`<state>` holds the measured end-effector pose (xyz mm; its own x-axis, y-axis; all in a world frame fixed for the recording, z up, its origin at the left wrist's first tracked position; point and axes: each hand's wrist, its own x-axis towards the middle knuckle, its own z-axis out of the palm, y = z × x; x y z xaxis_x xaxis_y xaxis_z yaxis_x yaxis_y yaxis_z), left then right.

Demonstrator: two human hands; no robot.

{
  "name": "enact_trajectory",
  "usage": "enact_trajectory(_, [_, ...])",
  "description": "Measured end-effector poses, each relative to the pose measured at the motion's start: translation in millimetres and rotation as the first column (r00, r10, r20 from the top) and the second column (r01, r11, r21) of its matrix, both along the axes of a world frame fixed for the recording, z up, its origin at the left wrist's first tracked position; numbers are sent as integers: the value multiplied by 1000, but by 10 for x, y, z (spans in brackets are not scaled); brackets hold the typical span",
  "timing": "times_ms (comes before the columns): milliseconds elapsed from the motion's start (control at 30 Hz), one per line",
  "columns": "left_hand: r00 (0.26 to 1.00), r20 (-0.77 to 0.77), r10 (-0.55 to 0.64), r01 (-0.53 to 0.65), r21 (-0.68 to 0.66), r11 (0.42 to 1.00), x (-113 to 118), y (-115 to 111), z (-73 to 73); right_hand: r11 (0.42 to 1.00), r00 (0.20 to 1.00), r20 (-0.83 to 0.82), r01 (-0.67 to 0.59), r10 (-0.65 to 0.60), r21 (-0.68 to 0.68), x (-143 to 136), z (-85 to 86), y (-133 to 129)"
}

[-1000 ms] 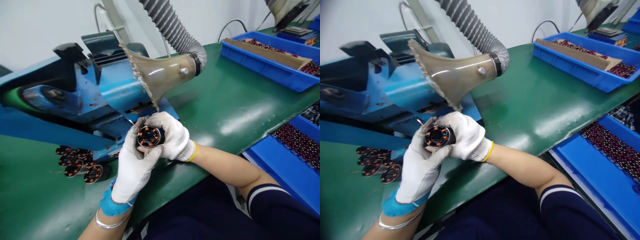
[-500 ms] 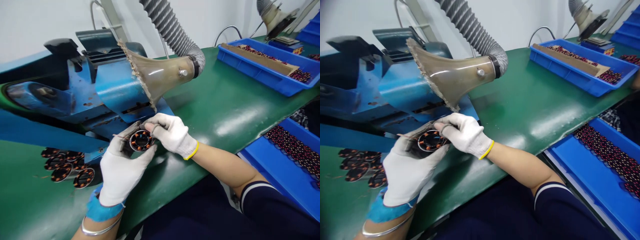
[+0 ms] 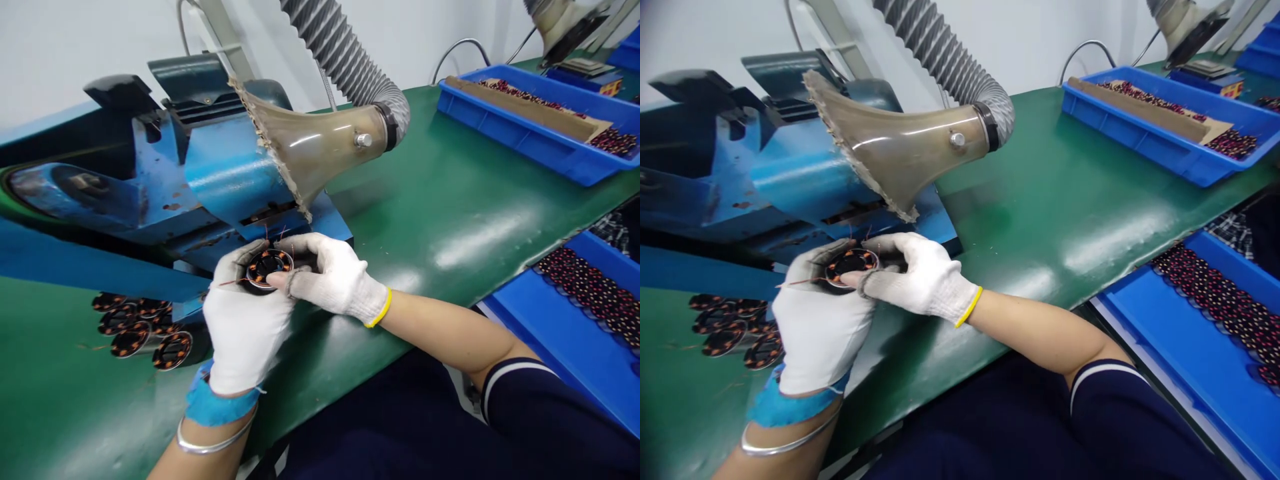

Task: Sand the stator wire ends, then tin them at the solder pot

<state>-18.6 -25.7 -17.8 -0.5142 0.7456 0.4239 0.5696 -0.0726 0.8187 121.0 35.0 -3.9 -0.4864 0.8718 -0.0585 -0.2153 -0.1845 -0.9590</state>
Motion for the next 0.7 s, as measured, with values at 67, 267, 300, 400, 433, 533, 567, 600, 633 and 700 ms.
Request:
enact_trajectory(67, [1000,-13,1,-2,-47,999,-10,11,44,1000,999,-50,2,-1,28,2,-11,14])
enact_trajectory(267, [997,29,66,-62,-105,993,79,173,275,988,994,-107,20,-3,156,-14,-48,212])
enact_trajectory(300, [996,21,81,-78,-108,991,97,205,306,985,993,-118,16,5,174,-17,-41,239])
enact_trajectory(400, [991,-45,125,-129,-115,985,128,273,360,983,991,-122,-24,47,184,-21,-10,281])
enact_trajectory(433, [988,-66,140,-147,-115,982,134,285,366,983,992,-112,-32,53,182,-18,0,283])
enact_trajectory(533, [983,-66,173,-179,-93,979,161,302,364,981,996,-77,-28,43,193,1,25,277])
enact_trajectory(567, [983,-53,178,-182,-83,980,172,308,360,980,996,-73,-28,43,196,7,32,275])
enact_trajectory(600, [983,-42,179,-181,-72,981,182,316,358,981,996,-72,-35,50,192,10,39,275])
enact_trajectory(633, [983,-36,179,-181,-63,981,190,329,356,983,996,-77,-37,51,182,10,44,278])
enact_trajectory(700, [981,-35,188,-190,-50,980,196,364,358,989,995,-83,-34,46,146,-1,50,287])
